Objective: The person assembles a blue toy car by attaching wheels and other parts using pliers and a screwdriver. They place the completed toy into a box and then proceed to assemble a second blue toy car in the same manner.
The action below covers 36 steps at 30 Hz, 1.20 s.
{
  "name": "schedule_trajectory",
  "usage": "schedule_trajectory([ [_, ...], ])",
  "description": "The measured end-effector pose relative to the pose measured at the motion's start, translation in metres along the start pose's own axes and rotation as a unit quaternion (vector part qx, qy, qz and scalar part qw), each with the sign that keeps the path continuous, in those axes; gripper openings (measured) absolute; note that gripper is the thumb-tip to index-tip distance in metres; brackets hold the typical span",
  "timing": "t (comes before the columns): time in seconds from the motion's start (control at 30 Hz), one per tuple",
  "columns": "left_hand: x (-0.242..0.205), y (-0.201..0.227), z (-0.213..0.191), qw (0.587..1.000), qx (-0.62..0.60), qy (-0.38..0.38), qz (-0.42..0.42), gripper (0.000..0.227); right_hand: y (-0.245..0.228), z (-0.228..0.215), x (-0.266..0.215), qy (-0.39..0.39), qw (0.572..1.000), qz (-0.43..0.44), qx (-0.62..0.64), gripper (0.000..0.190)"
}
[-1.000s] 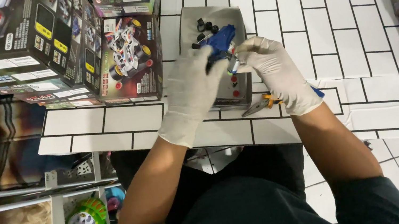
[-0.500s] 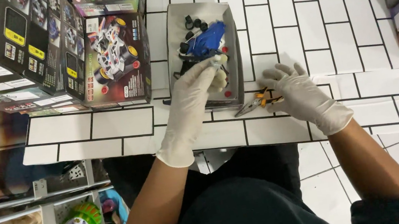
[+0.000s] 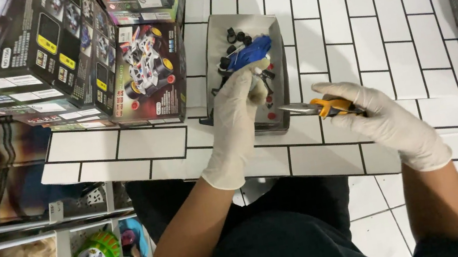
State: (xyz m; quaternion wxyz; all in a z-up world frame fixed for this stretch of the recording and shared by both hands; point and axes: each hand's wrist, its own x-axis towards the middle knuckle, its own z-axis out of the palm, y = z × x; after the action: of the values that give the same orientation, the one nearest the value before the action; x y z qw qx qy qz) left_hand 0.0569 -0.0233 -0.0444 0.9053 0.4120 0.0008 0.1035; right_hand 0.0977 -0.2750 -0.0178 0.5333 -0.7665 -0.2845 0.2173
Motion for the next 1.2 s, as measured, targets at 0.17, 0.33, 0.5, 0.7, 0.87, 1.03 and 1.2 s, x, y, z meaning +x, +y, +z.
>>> schedule_trajectory([
  [0.17, 0.0, -0.006, 0.003, 0.996, 0.068, 0.046, 0.044, 0.031, -0.005, 0.039, 0.021, 0.101, 0.992, -0.06, -0.043, 0.041],
  [0.33, 0.0, -0.008, 0.0, 0.986, 0.128, 0.066, 0.088, 0.031, -0.021, 0.049, 0.032, 0.113, 0.987, -0.054, -0.101, 0.038],
  [0.5, 0.005, -0.007, -0.002, 0.976, 0.168, 0.066, 0.119, 0.025, -0.036, 0.05, 0.033, 0.102, 0.986, -0.028, -0.132, 0.041],
  [0.7, -0.002, 0.009, 0.008, 0.963, 0.237, 0.035, 0.123, 0.027, -0.092, 0.045, 0.035, 0.001, 0.986, 0.09, -0.138, 0.051],
  [0.87, 0.004, -0.014, -0.006, 0.923, 0.349, 0.065, 0.145, 0.026, -0.07, 0.031, 0.035, -0.001, 0.985, 0.157, -0.066, 0.055],
  [1.03, 0.011, -0.02, -0.004, 0.861, 0.442, 0.129, 0.215, 0.027, -0.055, 0.055, 0.031, 0.045, 0.988, 0.07, -0.128, 0.048],
  [1.2, 0.022, -0.021, -0.009, 0.797, 0.504, 0.161, 0.291, 0.024, -0.066, 0.077, 0.029, 0.093, 0.959, 0.135, -0.231, 0.05],
])
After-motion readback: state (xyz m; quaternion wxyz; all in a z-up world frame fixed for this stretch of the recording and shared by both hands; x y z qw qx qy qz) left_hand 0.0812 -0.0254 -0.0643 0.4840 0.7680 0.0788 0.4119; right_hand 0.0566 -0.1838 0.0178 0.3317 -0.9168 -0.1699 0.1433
